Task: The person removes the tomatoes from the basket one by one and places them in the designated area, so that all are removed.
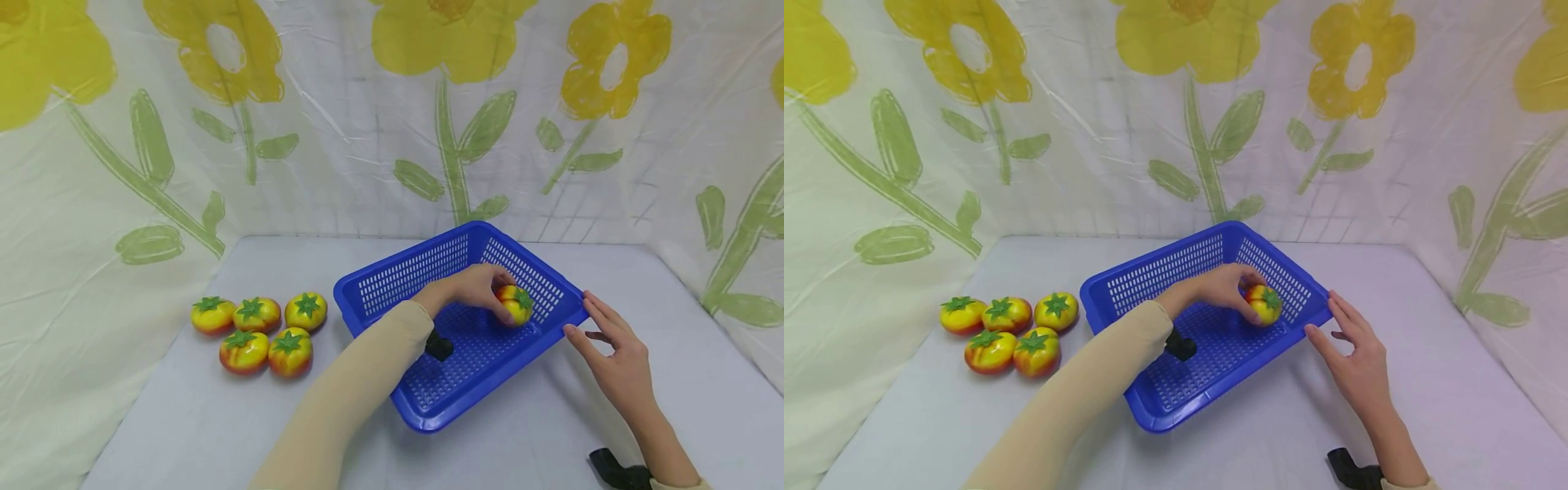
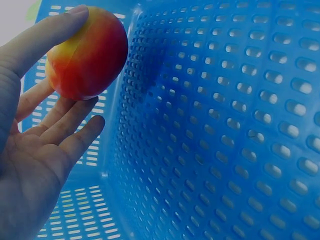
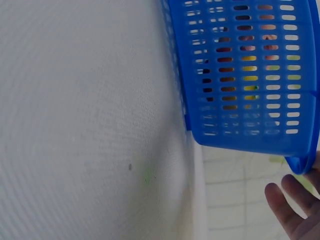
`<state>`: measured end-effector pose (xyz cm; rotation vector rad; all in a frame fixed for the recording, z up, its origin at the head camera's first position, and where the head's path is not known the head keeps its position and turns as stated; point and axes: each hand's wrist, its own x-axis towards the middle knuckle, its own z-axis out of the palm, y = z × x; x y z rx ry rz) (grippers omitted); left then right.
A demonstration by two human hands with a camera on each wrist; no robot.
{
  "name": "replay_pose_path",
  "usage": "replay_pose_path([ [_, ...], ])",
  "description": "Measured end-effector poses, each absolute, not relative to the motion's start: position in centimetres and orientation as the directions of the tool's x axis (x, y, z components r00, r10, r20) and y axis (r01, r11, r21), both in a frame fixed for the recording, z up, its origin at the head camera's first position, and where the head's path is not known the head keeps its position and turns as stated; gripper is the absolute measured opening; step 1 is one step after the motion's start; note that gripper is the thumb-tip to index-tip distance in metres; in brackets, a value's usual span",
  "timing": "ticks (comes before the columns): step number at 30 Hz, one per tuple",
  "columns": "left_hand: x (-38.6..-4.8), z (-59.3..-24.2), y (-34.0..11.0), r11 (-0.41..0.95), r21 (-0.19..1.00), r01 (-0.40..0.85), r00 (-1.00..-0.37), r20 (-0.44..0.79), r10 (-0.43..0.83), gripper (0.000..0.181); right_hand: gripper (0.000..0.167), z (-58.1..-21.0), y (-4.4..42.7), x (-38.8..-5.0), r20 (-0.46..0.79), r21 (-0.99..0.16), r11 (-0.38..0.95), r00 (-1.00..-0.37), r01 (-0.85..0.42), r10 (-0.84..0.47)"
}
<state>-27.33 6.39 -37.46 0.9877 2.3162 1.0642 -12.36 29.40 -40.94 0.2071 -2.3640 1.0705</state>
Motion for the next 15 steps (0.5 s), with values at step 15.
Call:
replay_pose_path([
  [15, -27.1, -34.6, 5.2, 0.408, 0.766, 0.496, -0.708, 0.084, 0.702, 0.068, 0.064, -41.1, 29.3, -12.4, 0.531, -0.640, 0.690, -0.844, -0.340, 0.077],
])
